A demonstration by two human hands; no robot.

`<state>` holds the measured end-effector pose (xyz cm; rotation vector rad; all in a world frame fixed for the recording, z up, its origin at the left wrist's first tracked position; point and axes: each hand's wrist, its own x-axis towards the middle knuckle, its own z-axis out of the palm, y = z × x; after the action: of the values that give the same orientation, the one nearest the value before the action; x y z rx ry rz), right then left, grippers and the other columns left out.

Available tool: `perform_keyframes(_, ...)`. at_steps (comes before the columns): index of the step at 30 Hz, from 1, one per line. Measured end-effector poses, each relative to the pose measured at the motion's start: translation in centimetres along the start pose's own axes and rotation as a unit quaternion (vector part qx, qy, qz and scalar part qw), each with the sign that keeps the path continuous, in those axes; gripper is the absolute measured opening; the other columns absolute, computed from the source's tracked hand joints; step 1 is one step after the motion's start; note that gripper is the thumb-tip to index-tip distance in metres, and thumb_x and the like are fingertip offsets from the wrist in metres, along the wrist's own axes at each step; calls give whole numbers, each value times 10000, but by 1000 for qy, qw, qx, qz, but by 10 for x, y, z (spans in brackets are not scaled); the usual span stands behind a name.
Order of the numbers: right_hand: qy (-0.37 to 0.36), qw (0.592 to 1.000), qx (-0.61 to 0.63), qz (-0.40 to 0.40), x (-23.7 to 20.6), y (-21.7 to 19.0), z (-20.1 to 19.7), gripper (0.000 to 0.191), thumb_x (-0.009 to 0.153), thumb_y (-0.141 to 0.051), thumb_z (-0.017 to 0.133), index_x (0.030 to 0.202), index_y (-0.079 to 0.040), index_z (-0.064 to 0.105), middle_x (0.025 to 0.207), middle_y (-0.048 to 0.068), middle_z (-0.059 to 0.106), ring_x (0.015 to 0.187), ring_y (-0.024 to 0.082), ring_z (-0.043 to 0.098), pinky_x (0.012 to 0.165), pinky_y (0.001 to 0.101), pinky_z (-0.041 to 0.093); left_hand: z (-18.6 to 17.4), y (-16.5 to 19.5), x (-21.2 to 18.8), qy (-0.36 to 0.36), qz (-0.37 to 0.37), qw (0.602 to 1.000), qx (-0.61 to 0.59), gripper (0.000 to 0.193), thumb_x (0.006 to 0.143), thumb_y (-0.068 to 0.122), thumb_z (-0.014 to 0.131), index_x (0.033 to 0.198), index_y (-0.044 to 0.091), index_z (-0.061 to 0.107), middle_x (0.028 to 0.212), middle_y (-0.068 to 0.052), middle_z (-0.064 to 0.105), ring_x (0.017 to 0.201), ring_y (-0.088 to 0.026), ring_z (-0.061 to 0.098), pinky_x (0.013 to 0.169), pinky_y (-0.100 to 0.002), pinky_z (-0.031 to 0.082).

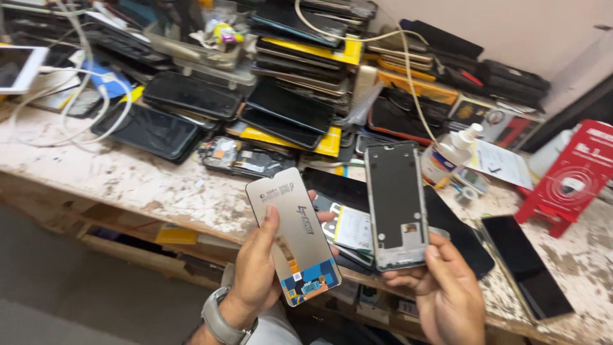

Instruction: The person uses a metal prying tool to separate the back cover from a smartphone. They then remove the back cover, expose the internal components, and place the cover on the table. The person continues to handle the phone and its parts.

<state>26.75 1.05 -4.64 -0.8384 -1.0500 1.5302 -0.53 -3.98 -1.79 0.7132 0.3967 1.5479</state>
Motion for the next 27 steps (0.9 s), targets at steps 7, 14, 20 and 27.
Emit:
perform_keyframes(7,6,999,-2,-33,12,6,-22,333,1108,-142,361,1345,57,484,1127,321,669,896,412,717,783,515,595,-44,5,-20,238,13,970,52,636,1046,490,418,1331,-58,574,1146,-211,698,970,-254,719,834,-405,600)
perform_keyframes(14,35,997,-70,-18,24,-2,-42,374,1108,-137,329,1402,57,454,1207,351,625,949,459,685,840,559,577,-93,19,-24,333,110,923,156,424,1044,313,561,1330,3,590,1224,-100,679,1032,-123,690,896,-290,566)
perform_keyframes(20,3,999,-53,-9,20,3,-51,390,1096,-130,321,1409,71,437,1268,358,610,988,470,692,838,581,579,-95,51,-46,303,-28,917,257,349,942,235,612,1221,31,565,1053,-124,706,747,-211,740,573,-309,608)
perform_keyframes(27,12,999,-40,12,9,11,-62,406,1061,-143,322,1382,71,450,1211,379,632,943,480,705,808,609,602,-94,71,-53,319,-5,889,328,666,885,97,705,1452,11,366,862,-160,693,589,-211,683,462,-280,527)
